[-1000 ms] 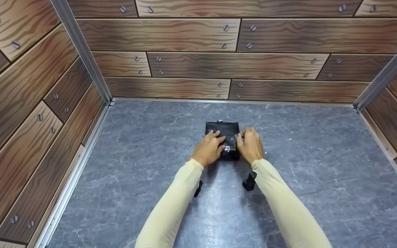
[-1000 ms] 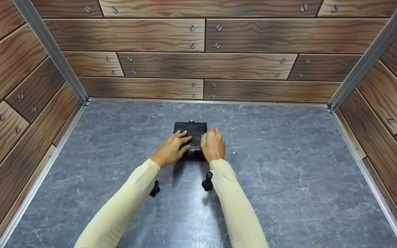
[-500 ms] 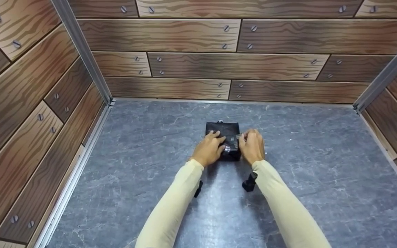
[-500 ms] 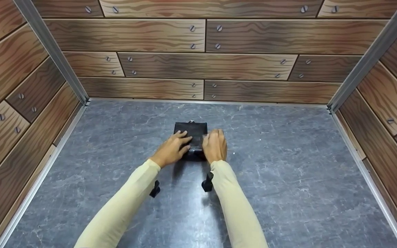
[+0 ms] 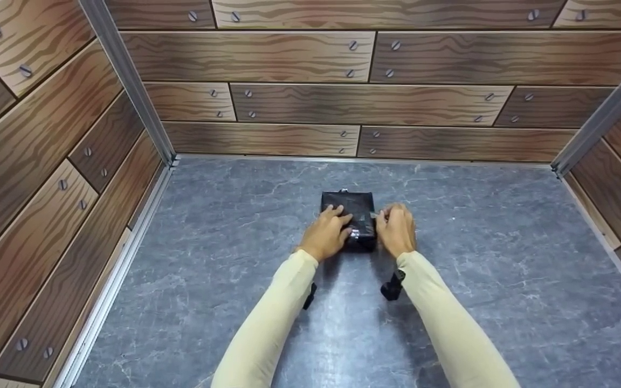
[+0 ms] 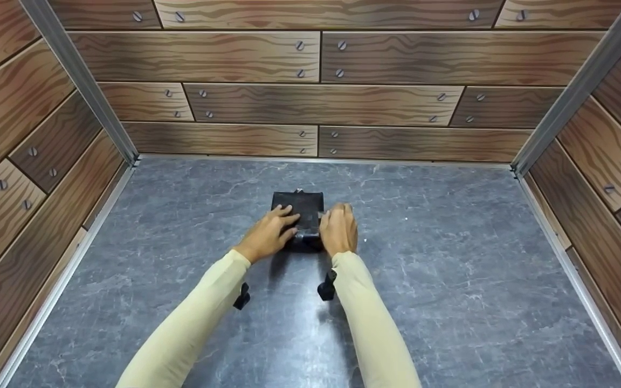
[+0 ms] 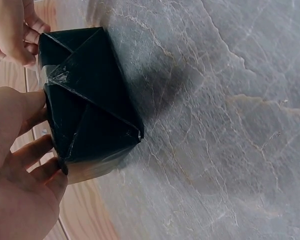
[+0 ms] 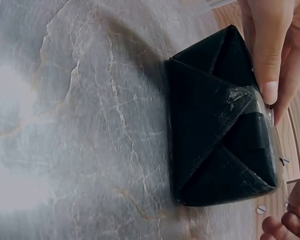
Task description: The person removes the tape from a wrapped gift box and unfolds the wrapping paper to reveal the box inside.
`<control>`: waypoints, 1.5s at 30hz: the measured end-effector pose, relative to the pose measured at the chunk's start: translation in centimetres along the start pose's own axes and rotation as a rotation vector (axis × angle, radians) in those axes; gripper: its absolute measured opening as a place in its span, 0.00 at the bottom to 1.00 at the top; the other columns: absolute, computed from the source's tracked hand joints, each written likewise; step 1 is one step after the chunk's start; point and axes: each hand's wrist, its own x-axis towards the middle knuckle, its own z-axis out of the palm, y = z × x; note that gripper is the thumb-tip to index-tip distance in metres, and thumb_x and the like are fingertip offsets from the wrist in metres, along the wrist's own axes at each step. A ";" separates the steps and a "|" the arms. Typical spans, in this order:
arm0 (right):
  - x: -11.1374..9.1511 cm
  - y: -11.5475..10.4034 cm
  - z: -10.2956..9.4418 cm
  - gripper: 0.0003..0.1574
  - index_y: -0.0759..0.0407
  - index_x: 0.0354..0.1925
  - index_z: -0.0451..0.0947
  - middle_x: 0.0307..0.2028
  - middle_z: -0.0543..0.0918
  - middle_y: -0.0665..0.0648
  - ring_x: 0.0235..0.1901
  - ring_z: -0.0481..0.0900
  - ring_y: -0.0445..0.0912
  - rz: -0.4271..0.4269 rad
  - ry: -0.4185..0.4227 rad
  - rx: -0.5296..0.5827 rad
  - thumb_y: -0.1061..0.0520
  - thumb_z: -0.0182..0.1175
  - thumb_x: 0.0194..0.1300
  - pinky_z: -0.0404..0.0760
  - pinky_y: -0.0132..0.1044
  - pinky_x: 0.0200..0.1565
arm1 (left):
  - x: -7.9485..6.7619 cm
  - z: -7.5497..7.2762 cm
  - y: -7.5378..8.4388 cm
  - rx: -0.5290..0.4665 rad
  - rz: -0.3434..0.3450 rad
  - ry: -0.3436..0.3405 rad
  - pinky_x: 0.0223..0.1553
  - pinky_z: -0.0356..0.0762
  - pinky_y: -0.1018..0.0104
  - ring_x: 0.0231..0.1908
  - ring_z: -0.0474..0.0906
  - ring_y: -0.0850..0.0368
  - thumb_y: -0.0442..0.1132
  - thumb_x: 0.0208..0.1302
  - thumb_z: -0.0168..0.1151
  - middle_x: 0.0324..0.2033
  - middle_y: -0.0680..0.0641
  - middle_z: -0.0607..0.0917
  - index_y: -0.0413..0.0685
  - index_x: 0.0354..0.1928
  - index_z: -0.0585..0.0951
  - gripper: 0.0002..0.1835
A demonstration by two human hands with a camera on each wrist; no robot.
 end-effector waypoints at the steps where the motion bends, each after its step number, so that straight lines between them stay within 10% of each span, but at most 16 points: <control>1: 0.1 0.0 -0.1 0.07 0.70 0.33 0.80 0.33 0.83 0.67 0.37 0.82 0.63 0.014 -0.023 0.006 0.64 0.60 0.64 0.79 0.57 0.44 | 0.0 0.0 0.0 -0.001 0.004 0.005 0.71 0.64 0.52 0.72 0.64 0.41 0.44 0.76 0.57 0.70 0.42 0.73 0.46 0.66 0.79 0.21; 9: 1.2 0.0 -1.3 0.09 0.71 0.36 0.82 0.28 0.86 0.63 0.22 0.81 0.42 0.332 -0.195 0.305 0.63 0.61 0.67 0.81 0.31 0.24 | -0.2 -0.1 -0.1 -0.009 0.009 0.024 0.71 0.64 0.51 0.71 0.64 0.40 0.44 0.76 0.58 0.69 0.41 0.73 0.46 0.66 0.79 0.21; 19: 1.6 0.3 -2.5 0.14 0.77 0.44 0.79 0.26 0.83 0.56 0.20 0.81 0.40 0.536 -0.275 0.527 0.67 0.56 0.64 0.85 0.34 0.26 | 0.0 0.1 0.1 -0.020 0.000 0.004 0.72 0.62 0.52 0.72 0.63 0.41 0.45 0.76 0.56 0.71 0.42 0.71 0.47 0.67 0.78 0.22; 36: 0.2 -0.5 -3.8 0.10 0.71 0.39 0.85 0.29 0.87 0.59 0.26 0.82 0.44 0.172 -0.429 0.238 0.63 0.66 0.63 0.81 0.29 0.28 | -0.5 0.7 0.7 0.128 0.019 0.115 0.65 0.70 0.47 0.65 0.70 0.42 0.47 0.76 0.55 0.65 0.40 0.77 0.47 0.64 0.81 0.21; 45: -0.4 -0.7 -3.6 0.15 0.73 0.46 0.84 0.39 0.88 0.68 0.35 0.87 0.53 0.115 -0.454 0.195 0.63 0.68 0.63 0.83 0.33 0.34 | -0.8 0.6 1.3 0.210 -0.018 0.113 0.54 0.71 0.50 0.56 0.72 0.42 0.50 0.77 0.51 0.59 0.40 0.78 0.53 0.65 0.81 0.22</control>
